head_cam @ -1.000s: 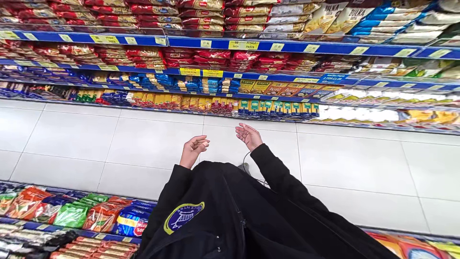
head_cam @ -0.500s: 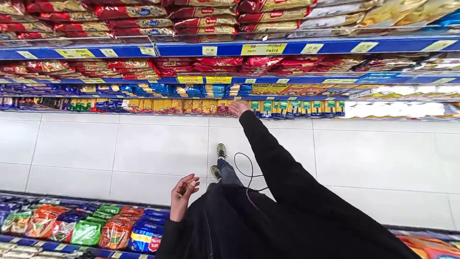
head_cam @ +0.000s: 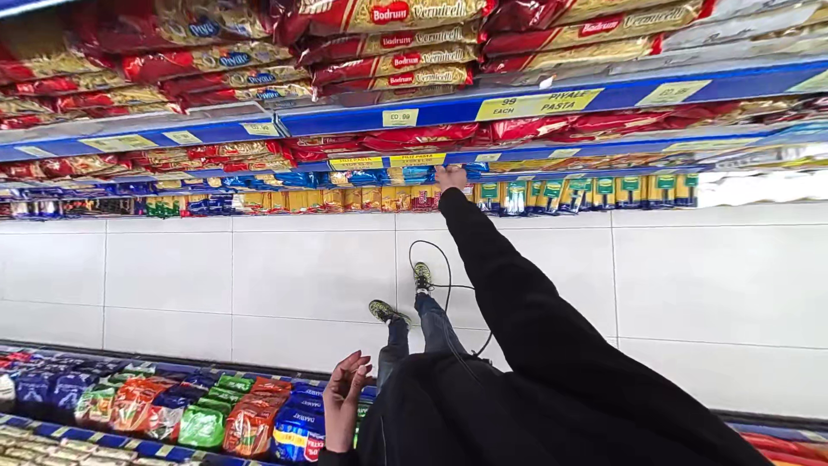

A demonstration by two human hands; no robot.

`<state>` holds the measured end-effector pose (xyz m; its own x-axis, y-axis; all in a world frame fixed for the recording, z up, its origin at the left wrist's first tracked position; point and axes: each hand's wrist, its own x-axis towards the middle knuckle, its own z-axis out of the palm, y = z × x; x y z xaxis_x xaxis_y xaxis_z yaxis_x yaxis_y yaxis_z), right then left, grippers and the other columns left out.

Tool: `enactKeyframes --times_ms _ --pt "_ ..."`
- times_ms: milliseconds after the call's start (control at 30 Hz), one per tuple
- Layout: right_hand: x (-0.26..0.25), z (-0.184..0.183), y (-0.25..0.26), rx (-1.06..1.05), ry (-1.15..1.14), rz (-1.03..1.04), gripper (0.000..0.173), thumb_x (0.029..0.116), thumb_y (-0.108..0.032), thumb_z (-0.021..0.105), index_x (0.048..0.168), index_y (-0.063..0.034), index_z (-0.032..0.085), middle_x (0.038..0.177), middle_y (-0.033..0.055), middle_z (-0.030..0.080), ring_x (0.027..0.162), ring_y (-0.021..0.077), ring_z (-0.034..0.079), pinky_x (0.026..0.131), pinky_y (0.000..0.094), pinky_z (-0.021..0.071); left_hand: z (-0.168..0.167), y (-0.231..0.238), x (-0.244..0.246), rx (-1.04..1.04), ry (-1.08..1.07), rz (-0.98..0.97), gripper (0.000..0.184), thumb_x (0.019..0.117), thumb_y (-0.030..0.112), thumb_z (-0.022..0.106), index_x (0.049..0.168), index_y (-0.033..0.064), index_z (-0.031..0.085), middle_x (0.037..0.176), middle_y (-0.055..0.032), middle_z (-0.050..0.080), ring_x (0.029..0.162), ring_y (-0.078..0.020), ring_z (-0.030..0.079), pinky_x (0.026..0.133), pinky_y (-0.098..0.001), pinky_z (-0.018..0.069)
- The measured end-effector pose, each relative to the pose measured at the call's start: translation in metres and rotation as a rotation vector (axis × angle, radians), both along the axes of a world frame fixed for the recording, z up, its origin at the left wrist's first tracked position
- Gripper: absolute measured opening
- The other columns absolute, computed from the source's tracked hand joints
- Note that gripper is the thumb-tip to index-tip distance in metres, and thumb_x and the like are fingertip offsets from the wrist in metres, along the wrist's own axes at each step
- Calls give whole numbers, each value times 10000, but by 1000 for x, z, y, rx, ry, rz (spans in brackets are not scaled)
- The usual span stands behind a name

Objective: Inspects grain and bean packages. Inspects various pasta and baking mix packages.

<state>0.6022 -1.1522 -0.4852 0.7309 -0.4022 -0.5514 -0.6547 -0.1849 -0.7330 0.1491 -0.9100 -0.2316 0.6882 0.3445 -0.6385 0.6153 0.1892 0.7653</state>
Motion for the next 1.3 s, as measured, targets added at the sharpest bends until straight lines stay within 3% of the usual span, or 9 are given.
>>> enactKeyframes --times_ms 233,467,533,667,733,900,1100,1233,1300 --pt "-10 -1 11 -24 -41 -57 318 999 -315 634 1071 -14 705 986 151 753 911 306 734 855 530 574 -6 10 12 0 32 -48 352 979 -30 568 1326 -87 562 1195 -223 707 995 -335 743 853 -446 643" --pt "-35 -16 38 231 -73 -208 260 1003 -198 663 1104 41 654 1000 187 739 865 276 740 766 442 611 -13 17 22 -23 48 -90 348 984 -20 567 1325 -89 563 1192 -222 708 1007 -334 739 851 -451 643" --pt "-36 -15 42 369 -76 -323 311 978 -166 705 1181 54 625 1061 210 719 879 272 738 740 408 622 -14 19 23 -33 52 -98 353 984 -16 570 1329 -87 561 1192 -220 709 1009 -336 739 853 -453 642" --pt "-31 -1 27 657 -70 -528 660 914 -158 752 1470 -36 416 1371 214 564 1135 317 638 890 461 573 -19 22 20 -63 57 -102 366 977 -31 558 1338 -88 549 1196 -225 705 1006 -338 740 853 -455 641" --pt "-21 1 17 655 -117 -628 604 920 -158 713 1443 -27 441 1296 199 584 1049 287 652 839 422 581 -20 21 21 -71 61 -108 369 976 -25 556 1339 -91 545 1206 -226 700 1010 -338 738 852 -455 642" --pt "-12 -11 6 614 -157 -721 577 874 -146 802 1343 -6 496 1130 182 628 876 253 677 731 403 606 -19 21 25 -76 78 -126 381 980 -11 570 1351 -89 540 1224 -225 696 1024 -341 735 861 -455 641" --pt "-22 -2 12 592 -170 -750 626 847 -134 838 1360 -6 502 1163 188 624 898 245 674 746 399 606 -18 20 26 -68 91 -110 375 986 -14 559 1354 -83 542 1228 -223 695 1031 -340 733 867 -453 638" --pt "-39 -9 16 732 -120 -770 571 889 -104 769 1372 -58 468 1095 141 600 849 224 632 721 392 580 -20 16 27 -96 74 -135 386 983 -6 564 1361 -80 537 1227 -223 696 1034 -343 733 865 -464 639" --pt "-39 -20 16 804 -115 -754 534 905 -160 744 1360 -71 480 1134 140 599 925 245 624 772 418 563 -21 16 25 -103 71 -144 393 982 -8 567 1367 -78 534 1224 -226 696 1032 -350 731 869 -470 637"
